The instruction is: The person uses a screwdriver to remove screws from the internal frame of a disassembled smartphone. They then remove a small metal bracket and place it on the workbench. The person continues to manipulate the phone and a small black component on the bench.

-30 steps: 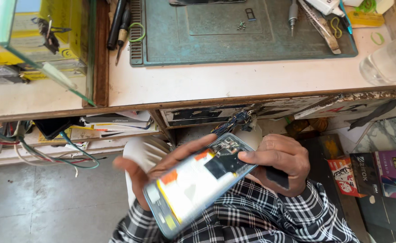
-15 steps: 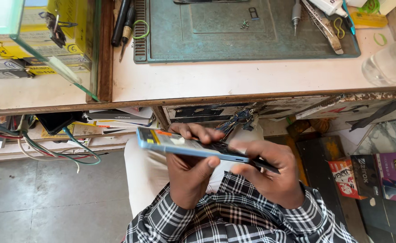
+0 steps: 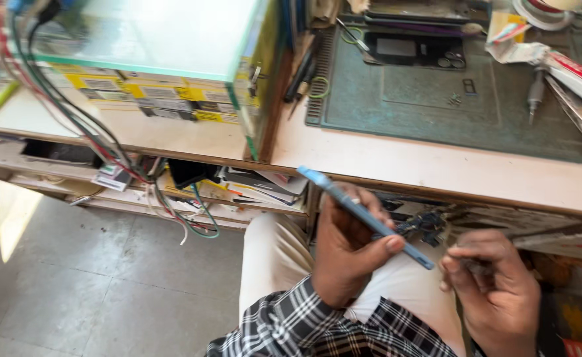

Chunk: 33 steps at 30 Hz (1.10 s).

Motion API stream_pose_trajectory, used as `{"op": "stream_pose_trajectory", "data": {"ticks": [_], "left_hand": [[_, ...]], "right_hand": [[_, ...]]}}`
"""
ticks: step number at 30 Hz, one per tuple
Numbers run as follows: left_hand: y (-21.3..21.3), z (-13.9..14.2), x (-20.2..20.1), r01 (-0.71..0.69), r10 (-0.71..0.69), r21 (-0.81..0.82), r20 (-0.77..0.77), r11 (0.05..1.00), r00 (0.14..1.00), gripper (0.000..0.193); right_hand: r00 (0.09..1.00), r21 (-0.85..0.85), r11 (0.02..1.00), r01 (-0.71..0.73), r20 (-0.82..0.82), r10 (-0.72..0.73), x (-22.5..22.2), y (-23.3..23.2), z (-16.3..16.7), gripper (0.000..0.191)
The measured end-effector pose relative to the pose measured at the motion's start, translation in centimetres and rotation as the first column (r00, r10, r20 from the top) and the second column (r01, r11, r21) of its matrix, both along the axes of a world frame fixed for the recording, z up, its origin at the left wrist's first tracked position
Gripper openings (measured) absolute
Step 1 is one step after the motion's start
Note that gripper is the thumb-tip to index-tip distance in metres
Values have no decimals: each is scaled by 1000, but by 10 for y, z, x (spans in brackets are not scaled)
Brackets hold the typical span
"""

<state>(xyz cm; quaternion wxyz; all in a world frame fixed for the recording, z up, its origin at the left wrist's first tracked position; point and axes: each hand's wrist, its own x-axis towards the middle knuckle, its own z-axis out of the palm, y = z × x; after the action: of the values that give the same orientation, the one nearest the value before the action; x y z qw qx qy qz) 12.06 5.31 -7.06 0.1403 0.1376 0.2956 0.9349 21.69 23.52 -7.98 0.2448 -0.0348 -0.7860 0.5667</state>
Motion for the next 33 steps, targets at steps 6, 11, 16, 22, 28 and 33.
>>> {"op": "stream_pose_trajectory", "data": {"ticks": [6, 11, 16, 22, 28, 33], "left_hand": [[14, 24, -21, -35, 27, -92, -85, 995, 996, 59], [21, 40, -51, -31, 6, -156, -161, 987, 987, 56], [32, 44, -79, -60, 20, -149, -257, 987, 966, 63], [50, 34, -113, -152, 89, -171, -326, 974, 941, 56], [53, 23, -122, -135, 95, -146, -253, 980, 963, 54], [49, 29, -121, -156, 95, -206, -280, 966, 955, 54]], "right_hand": [[976, -30, 983, 181, 130, -176, -2, 17, -19, 13], [981, -233, 972, -30, -192, -16, -23, 32, -29, 15], [988, -93, 992, 80, -127, -92, -29, 37, -18, 14], [989, -3, 994, 106, -102, -105, -49, 31, 15, 15], [980, -19, 999, 27, -197, -31, -81, 22, 52, 11], [939, -23, 997, -77, -337, 65, -111, 29, 60, 19]]}}
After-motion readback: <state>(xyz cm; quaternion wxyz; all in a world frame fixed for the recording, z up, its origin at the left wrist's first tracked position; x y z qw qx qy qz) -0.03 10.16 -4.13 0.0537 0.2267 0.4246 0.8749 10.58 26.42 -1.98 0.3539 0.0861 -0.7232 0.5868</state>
